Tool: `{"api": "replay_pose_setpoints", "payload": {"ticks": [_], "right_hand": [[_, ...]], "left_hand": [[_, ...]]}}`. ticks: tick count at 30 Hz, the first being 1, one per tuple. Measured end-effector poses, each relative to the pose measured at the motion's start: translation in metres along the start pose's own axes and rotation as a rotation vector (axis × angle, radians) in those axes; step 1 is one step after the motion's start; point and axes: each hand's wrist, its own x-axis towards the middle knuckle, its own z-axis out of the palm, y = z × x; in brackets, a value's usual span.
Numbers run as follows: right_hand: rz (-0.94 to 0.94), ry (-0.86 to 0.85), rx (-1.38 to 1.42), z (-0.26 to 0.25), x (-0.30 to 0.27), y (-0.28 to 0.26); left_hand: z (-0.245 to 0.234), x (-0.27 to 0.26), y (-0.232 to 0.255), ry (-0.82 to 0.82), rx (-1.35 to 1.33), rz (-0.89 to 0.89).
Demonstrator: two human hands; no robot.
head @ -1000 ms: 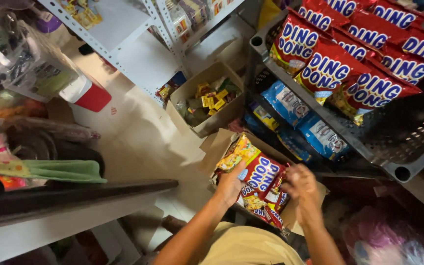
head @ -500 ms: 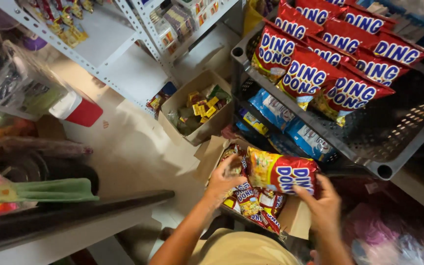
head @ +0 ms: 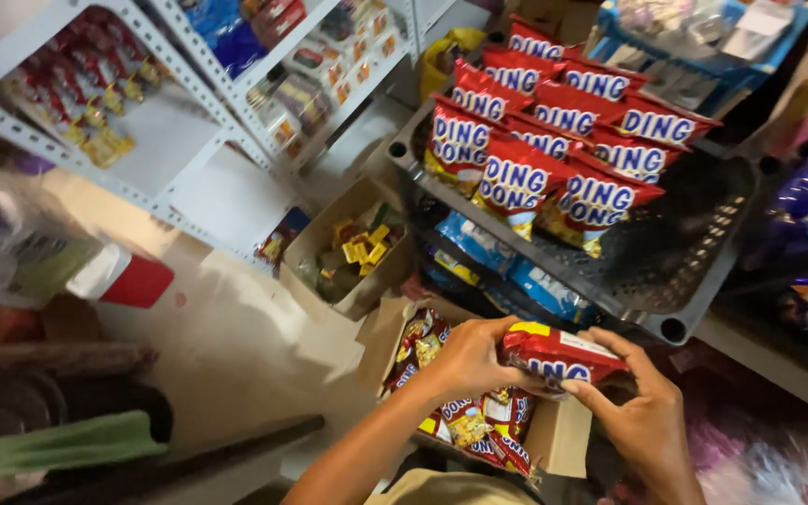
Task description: The person repeatedly picks up red snack packets from a cardboard box on the floor and places them into a black plastic basket on a shelf. They handle the packets by hand, arranging them in rows within the basket.
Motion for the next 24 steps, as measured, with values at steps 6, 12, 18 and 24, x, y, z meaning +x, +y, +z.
{"api": "replay_pose_setpoints", "payload": {"ticks": [6,12,18,24], "right_hand": [[0.194,0.05,-0.152,-0.013,0.009,0.04],[-0.021,0.204,0.105,-0.052,0.059,0.073],[-0.031,0.276,-0.361,-0.086,0.115,0.023],[-0.041,0.212,-0.233,-0.071,0.141,0.066]], "left_hand": [[0.001,0.04,0.018,-0.024,-0.025,0.068],[-0.014,0.096,0.064,0.009,0.051,0.253],[0.005,0.185,0.059,0.076,0.042,0.364],[-0.012,0.189,0.066,0.003,0.153,0.198]]}}
